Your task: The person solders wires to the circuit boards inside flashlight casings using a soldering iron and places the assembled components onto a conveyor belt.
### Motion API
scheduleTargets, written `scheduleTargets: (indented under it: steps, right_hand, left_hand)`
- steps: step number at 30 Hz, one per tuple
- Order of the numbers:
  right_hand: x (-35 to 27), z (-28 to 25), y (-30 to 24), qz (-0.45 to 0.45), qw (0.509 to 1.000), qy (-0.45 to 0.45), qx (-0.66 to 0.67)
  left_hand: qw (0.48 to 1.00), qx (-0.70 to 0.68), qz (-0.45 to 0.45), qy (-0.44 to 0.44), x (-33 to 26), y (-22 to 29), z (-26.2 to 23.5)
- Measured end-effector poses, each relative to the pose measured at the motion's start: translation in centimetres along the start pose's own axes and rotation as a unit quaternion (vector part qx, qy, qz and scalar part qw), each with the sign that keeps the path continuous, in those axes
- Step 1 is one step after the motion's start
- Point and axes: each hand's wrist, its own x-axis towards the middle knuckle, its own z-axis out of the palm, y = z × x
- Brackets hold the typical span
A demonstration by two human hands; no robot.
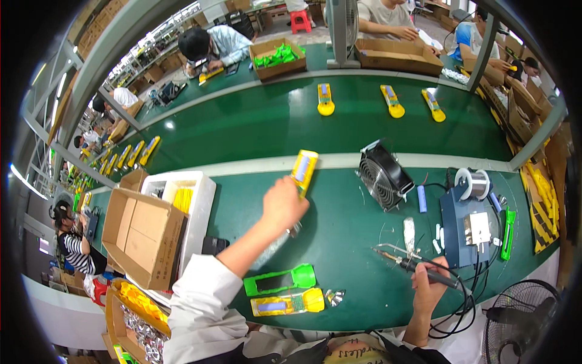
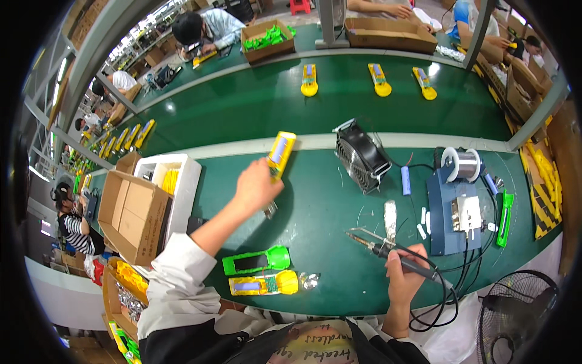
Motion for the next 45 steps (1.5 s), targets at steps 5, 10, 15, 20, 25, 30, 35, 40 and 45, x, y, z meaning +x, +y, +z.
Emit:
scheduleTargets:
  steps: [5,10,15,20,25,30,35,40,45]
  right_hand:
    - [-0.3,0.1,0.5,0.029,0.999,-0.005,-0.028]
    - [-0.4,0.3,0.7,0.044,0.996,0.020,-0.070]
    - [-0.2,-0.3,1.6,0.050,0.996,0.062,-0.049]
    - [0.3,-0.3,2.0,0.051,0.996,0.050,-0.060]
    - [-0.2,-0.6,0.4,0.004,0.988,0.074,-0.136]
    - [-0.8,-0.9,-0.3,0.001,0.989,0.085,-0.122]
    - [-0.7,-2.9,0.4,0.018,0.986,0.083,-0.141]
    - [-0.6,-3.9,3.1,0.011,0.996,0.034,-0.080]
    - [-1.2,-3.1,3.0,0.016,0.999,0.018,-0.042]
  left_hand:
    - [0.994,0.036,-0.091,0.056,13.3,-6.3,0.2]
    - [0.989,0.041,-0.129,0.065,21.1,-9.4,2.7]
    - [0.945,0.003,0.037,0.324,22.6,-4.7,1.5]
    - [0.993,-0.055,-0.014,0.102,26.6,2.1,3.8]
    - [0.991,0.066,-0.017,0.114,27.0,4.6,8.8]
    - [0.987,0.087,-0.025,0.131,23.7,3.1,10.0]
    - [0.984,0.048,0.058,0.164,10.3,2.2,4.7]
    - [0.992,-0.026,0.090,0.086,-5.0,2.8,0.4]
    - [0.997,-0.058,0.041,-0.018,-10.8,1.6,0.5]
